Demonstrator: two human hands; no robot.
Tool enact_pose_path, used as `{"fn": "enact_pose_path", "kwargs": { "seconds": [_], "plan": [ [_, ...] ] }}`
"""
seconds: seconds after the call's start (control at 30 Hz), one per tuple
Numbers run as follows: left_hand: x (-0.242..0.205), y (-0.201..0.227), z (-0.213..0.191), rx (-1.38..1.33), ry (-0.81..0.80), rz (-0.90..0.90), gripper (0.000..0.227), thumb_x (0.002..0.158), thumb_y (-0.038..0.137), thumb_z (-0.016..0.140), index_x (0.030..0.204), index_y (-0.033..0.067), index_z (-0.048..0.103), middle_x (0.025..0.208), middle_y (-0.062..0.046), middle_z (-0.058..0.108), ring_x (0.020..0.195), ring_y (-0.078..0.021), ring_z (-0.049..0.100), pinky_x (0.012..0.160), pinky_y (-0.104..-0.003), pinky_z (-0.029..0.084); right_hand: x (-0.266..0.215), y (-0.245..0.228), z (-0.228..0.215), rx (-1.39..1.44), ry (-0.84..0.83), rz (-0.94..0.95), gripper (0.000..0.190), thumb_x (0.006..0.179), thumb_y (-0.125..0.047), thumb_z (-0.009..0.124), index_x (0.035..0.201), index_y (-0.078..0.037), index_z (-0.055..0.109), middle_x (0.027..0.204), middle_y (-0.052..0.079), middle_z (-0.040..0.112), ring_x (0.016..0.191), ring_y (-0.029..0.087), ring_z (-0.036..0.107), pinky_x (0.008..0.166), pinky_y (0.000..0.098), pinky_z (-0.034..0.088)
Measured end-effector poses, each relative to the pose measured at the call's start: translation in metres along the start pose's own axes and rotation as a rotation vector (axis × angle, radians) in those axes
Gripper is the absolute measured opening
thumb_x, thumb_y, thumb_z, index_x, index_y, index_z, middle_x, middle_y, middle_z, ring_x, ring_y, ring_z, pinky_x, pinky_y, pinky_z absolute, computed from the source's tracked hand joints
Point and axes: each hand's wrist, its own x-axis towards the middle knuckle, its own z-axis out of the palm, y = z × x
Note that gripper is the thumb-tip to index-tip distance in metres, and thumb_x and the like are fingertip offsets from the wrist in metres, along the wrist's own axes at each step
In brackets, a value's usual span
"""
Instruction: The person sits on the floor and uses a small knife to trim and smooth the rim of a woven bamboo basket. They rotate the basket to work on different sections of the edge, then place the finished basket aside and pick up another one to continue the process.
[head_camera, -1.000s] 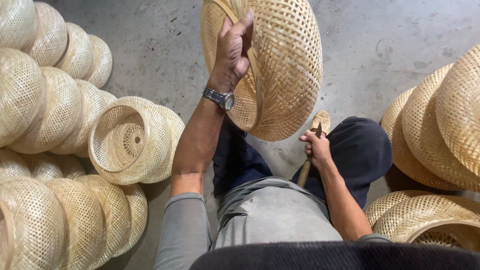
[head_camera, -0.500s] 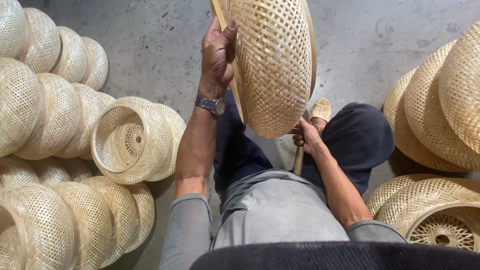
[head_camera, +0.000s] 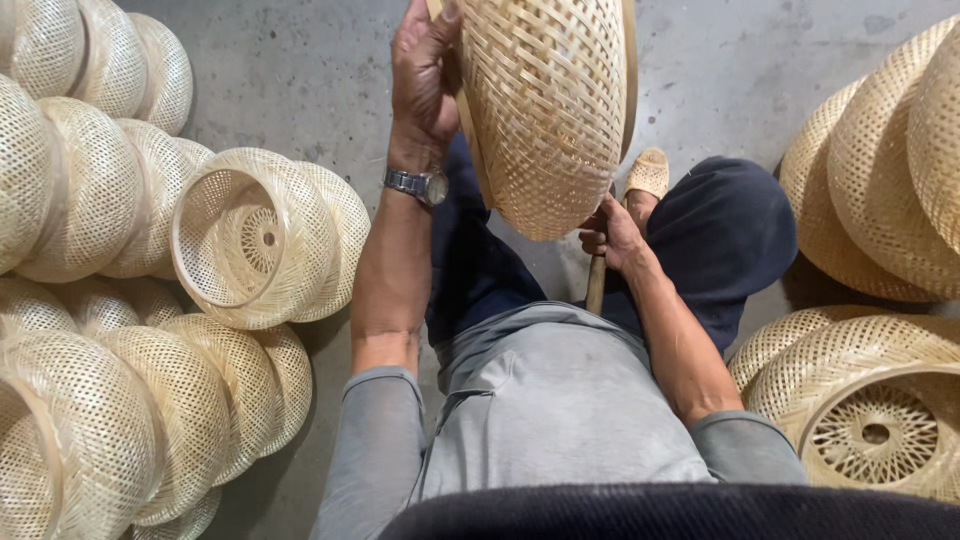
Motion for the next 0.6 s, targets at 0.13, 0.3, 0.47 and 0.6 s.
{"fn": "enact_pose_path", "kwargs": {
  "seconds": [0.13, 0.3, 0.47, 0.6],
  "plan": [
    [-0.005, 0.003, -0.010, -0.080, -0.003, -0.005, 0.039, 0.108, 0.010, 0.064, 0.141, -0.0048, 0.049, 0.127, -0.016, 0.070, 0.115, -0.0226, 0.071, 0.097, -0.035, 0.062, -0.004, 0.001, 0.004, -0.070, 0.069, -0.022, 0.045, 0.100, -0.060, 0.058, 0.088, -0.017, 0.056, 0.067, -0.004, 0.045, 0.046, 0.005, 0.035, 0.037, 0.0207, 0.024],
    [-0.010, 0.006, -0.026, -0.074, 0.058, 0.040, 0.033, 0.107, 0.008, 0.065, 0.135, -0.0057, 0.054, 0.122, -0.016, 0.071, 0.113, -0.0232, 0.071, 0.097, -0.037, 0.062, -0.009, -0.002, 0.016, -0.079, 0.035, -0.012, 0.047, 0.098, -0.062, 0.059, 0.098, -0.016, 0.061, 0.075, -0.003, 0.052, 0.048, 0.005, 0.036, 0.037, 0.0203, 0.025],
    [-0.012, 0.011, -0.040, -0.177, 0.031, 0.044, 0.025, 0.107, 0.011, 0.064, 0.125, -0.0052, 0.058, 0.114, -0.014, 0.073, 0.109, -0.0246, 0.072, 0.094, -0.037, 0.063, -0.015, -0.004, 0.022, -0.108, 0.002, -0.022, 0.053, 0.095, -0.064, 0.057, 0.106, -0.012, 0.065, 0.094, 0.002, 0.065, 0.049, 0.003, 0.035, 0.039, 0.0182, 0.027],
    [-0.017, 0.029, -0.049, -0.213, 0.071, 0.035, 0.027, 0.106, 0.011, 0.064, 0.128, -0.0035, 0.059, 0.117, -0.012, 0.073, 0.111, -0.0234, 0.072, 0.096, -0.035, 0.062, -0.010, -0.008, 0.023, -0.160, 0.060, 0.030, 0.060, 0.096, -0.068, 0.053, 0.101, -0.011, 0.065, 0.095, 0.005, 0.066, 0.047, 0.002, 0.033, 0.037, 0.0173, 0.027]
  ]
}}
